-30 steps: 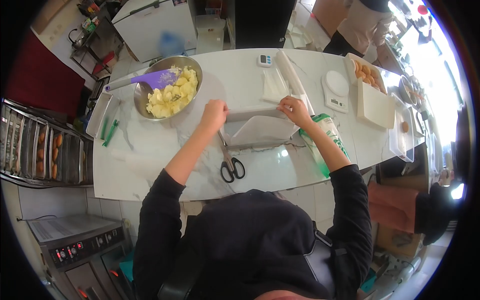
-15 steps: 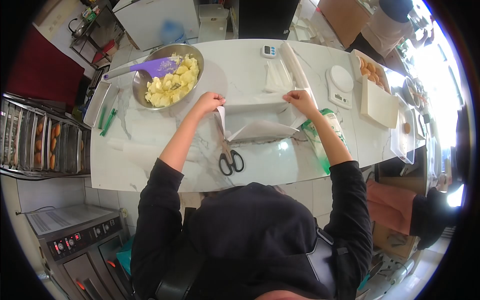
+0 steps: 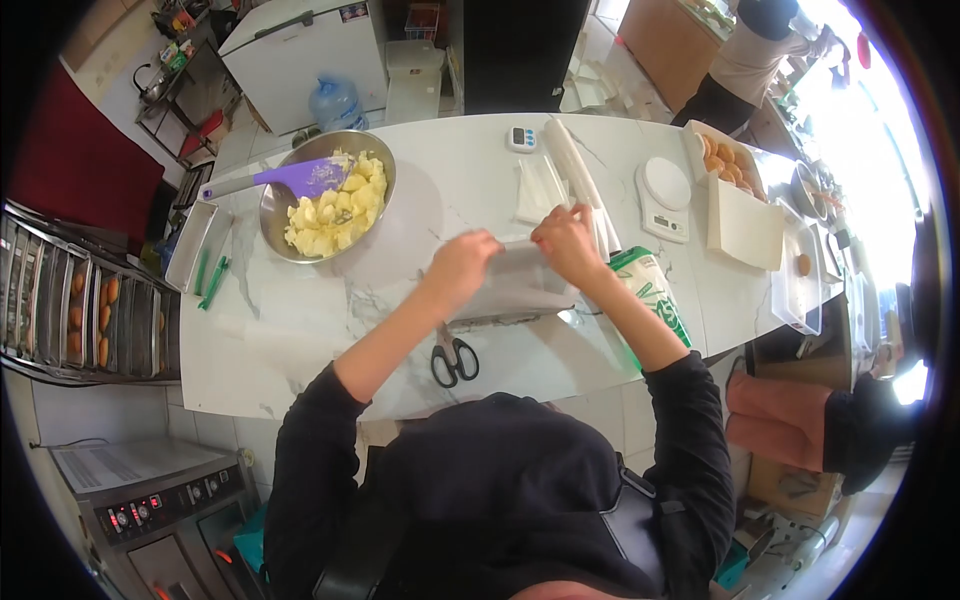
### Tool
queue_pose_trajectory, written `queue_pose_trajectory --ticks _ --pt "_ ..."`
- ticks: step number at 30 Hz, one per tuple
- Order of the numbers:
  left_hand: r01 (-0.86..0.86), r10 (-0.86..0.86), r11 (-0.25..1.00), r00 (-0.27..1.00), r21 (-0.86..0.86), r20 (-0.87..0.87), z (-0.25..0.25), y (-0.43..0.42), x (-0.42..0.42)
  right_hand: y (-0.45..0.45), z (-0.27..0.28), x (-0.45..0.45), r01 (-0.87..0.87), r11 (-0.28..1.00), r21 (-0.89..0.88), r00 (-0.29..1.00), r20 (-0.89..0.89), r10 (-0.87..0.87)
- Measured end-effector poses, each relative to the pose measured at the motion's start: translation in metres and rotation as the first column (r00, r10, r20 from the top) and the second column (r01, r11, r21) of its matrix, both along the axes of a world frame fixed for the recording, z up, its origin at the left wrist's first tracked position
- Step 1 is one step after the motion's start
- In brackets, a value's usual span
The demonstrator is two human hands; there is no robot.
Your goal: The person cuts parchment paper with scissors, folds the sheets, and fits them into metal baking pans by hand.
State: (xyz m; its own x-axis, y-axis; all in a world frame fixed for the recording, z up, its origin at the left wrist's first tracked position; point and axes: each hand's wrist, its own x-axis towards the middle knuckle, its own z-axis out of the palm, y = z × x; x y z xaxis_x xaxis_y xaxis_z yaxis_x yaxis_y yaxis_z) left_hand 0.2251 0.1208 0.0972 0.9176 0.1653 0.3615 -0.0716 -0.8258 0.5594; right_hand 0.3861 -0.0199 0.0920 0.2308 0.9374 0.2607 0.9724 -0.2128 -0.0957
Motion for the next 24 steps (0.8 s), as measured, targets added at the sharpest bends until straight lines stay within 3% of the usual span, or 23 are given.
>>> queue_pose_trajectory --ticks 3,6,9,12,15,18,21,24 --pt "-0.025 0.055 0.994 0.955 0.107 -0.292 -0.044 0.007 0.01 0.01 -0.034 -0.002 -0.082 0.996 -0.047 0.995 -0.065 0.079" --pt "-0.112 0.128 0.99 0.969 0.09 -0.209 -0.038 0.005 0.009 0.014 -0.053 0.003 -0.047 0.996 0.076 0.992 -0.113 0.056" --pt "-0.192 0.206 0.953 0.978 0.233 -0.039 -0.032 0.009 0.008 0.012 -0.046 0.009 -0.028 0.994 -0.107 0.999 -0.035 0.024" --pt "-0.088 0.149 0.954 0.969 0.287 -0.197 -0.034 0.019 0.017 0.02 -0.041 0.004 -0.097 0.985 -0.143 0.994 0.036 0.103" --pt "-0.058 0.138 0.941 0.965 0.334 -0.221 -0.038 0.014 0.03 0.037 -0.047 -0.01 -0.219 0.976 0.003 0.976 0.016 0.219" --pt "-0.066 0.15 0.95 0.954 0.306 -0.259 -0.042 0.017 0.036 0.042 -0.052 -0.01 -0.211 0.977 -0.023 0.976 -0.065 0.209" --pt "-0.054 0.166 0.949 0.922 0.31 -0.349 -0.044 0.028 0.03 0.024 -0.043 0.008 -0.02 0.96 -0.281 0.992 0.111 0.053" --pt "-0.041 0.148 0.954 0.925 0.297 -0.35 -0.047 0.035 0.022 0.013 -0.038 0.034 0.06 0.944 -0.326 0.97 -0.203 -0.132"
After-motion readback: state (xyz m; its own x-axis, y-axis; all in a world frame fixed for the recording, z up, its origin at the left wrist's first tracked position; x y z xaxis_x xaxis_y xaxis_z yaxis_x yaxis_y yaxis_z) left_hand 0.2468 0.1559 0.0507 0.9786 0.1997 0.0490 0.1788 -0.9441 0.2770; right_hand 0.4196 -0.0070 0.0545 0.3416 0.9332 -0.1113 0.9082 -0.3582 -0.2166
